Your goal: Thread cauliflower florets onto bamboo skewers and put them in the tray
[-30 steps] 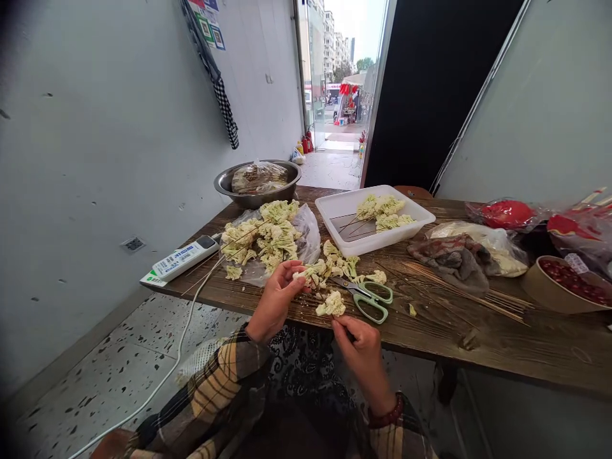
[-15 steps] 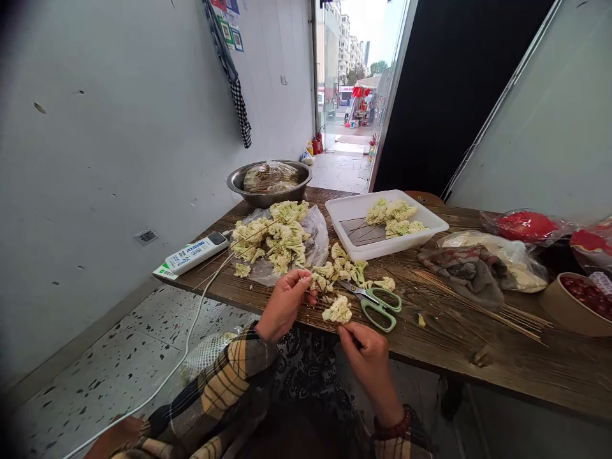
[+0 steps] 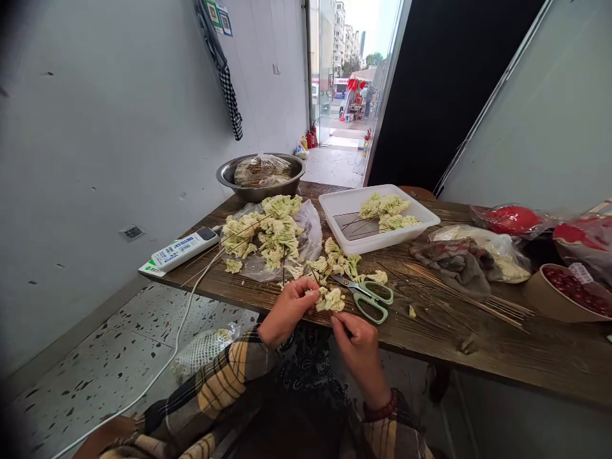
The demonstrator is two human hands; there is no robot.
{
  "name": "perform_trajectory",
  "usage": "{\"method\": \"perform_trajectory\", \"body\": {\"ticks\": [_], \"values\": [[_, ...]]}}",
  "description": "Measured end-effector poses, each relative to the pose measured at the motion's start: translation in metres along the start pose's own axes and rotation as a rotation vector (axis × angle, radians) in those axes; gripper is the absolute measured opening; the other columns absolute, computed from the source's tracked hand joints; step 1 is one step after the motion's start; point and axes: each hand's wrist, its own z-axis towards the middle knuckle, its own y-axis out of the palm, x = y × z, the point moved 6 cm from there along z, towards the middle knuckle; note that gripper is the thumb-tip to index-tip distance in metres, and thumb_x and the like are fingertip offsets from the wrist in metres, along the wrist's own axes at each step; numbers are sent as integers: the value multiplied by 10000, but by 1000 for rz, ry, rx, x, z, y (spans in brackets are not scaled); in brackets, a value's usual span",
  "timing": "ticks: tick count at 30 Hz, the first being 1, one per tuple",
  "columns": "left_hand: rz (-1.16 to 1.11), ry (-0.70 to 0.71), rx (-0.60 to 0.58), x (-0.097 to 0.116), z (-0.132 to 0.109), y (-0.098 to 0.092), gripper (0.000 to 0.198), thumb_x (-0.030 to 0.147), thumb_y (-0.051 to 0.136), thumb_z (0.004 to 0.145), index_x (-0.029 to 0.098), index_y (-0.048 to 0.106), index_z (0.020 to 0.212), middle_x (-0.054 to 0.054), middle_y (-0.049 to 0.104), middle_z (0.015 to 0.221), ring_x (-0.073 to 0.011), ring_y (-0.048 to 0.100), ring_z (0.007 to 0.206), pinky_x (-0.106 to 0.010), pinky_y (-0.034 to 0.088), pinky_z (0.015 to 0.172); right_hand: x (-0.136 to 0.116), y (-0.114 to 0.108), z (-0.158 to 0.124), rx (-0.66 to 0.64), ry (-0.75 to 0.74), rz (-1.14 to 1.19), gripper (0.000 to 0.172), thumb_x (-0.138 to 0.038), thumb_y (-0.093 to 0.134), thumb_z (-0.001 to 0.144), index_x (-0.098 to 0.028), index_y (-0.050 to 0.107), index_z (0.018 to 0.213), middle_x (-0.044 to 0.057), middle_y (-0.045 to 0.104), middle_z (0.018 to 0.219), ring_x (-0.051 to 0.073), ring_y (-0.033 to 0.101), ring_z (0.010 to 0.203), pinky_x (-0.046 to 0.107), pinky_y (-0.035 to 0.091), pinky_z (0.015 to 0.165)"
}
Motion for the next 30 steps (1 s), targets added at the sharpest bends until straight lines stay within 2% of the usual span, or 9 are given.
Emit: {"method": "perform_trajectory", "body": {"ticks": [9,13,16,18,20,22,26,28,30], "values": [[157,97,-31,6,-1,6,91,213,556,708,169,546,630,40,486,552,-91,412,496,-210,315,489,0,0,-2,23,32,-21,270,-318,507,878,-180,703,755,11,654,608,144,587,540,234,457,552],[261,189,-96,23,3,-3,173,305,574,779,156,658,805,-17,614,696,-133,531,624,-230,395,564,4,-9,2,34,89,-22,303,-351,500,877,-175,699,733,-2,608,555,141,562,518,233,439,533],[395,297,57,38,18,-29,231,332,538,822,156,668,897,-54,652,816,-157,566,695,-253,422,610,12,-21,7,91,152,-10,305,-380,508,870,-168,713,794,-9,576,534,143,547,515,235,427,513],[545,385,154,45,30,-43,193,295,545,816,158,667,878,-71,640,850,-178,572,748,-265,421,616,18,-24,9,95,184,15,313,-395,507,870,-166,716,830,-10,570,533,142,537,501,233,418,486],[683,450,169,46,42,-48,159,231,538,803,169,670,866,-73,621,853,-176,555,726,-285,427,643,20,-22,10,69,188,34,323,-401,498,876,-166,717,851,-4,574,543,144,538,500,231,410,465],[822,487,140,42,51,-46,184,184,525,792,175,669,904,-73,606,874,-180,548,738,-309,438,696,20,-20,10,56,167,31,322,-395,489,884,-171,719,859,1,573,546,148,544,511,229,409,461],[1093,548,90,34,61,-33,232,134,541,761,195,667,946,-83,596,948,-232,540,915,-366,420,842,17,-20,11,65,121,-2,297,-364,488,892,-179,718,858,-2,564,533,149,551,523,229,419,480],[1157,556,65,30,64,-28,216,115,551,750,203,673,905,-87,599,952,-241,531,938,-375,404,869,16,-21,11,67,114,-22,289,-352,486,894,-182,717,852,-2,567,535,154,559,534,232,428,497],[1118,553,66,30,67,-29,166,121,563,749,199,673,847,-87,605,924,-238,533,921,-365,403,855,16,-21,12,70,116,-33,287,-346,485,893,-184,716,840,-1,572,540,158,568,543,237,436,512]]}}
